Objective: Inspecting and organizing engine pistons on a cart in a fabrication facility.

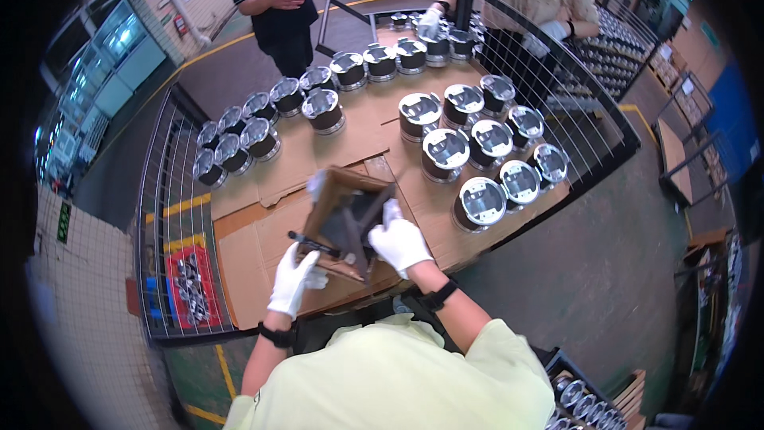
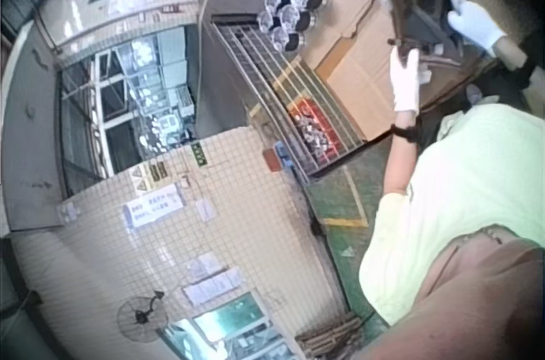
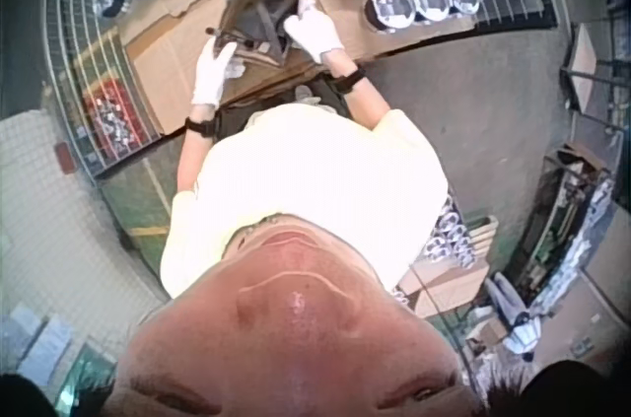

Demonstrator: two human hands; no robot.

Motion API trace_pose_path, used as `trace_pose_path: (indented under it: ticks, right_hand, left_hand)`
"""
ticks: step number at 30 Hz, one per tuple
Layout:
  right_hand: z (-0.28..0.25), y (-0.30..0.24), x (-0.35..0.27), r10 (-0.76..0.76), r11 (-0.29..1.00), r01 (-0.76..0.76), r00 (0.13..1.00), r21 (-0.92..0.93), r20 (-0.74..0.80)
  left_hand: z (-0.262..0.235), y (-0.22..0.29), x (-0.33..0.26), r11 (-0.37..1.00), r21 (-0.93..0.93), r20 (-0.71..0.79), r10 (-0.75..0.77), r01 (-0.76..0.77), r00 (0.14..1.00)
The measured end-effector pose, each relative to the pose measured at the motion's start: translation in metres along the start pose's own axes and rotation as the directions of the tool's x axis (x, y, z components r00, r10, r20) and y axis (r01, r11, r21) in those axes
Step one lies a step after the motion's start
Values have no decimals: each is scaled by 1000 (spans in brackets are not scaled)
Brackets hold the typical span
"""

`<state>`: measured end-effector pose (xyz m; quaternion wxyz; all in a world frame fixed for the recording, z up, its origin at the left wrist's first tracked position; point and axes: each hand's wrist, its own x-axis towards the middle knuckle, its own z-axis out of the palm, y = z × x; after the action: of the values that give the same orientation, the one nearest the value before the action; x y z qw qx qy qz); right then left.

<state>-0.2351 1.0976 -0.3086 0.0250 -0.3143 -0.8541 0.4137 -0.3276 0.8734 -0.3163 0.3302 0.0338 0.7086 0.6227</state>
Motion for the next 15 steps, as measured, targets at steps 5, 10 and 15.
trace_pose_path:
  ticks: [5, 10, 15]
  right_hand:
    - [41, -61, 0, -437, 898, 436, 874, 55, 211]
    - [-16, -45, -30, -691, 722, 680, 695, -128, -200]
    - [-105, 51, -31, -485, 772, 58, 697, -633, -528]
  left_hand:
    - [-71, -7, -24, 991, -112, -385, 27, -76, 923]
    - [-118, -35, -33, 977, -179, -536, 2, -115, 844]
    - [-120, -63, -49, 982, -156, -505, 11, -104, 863]
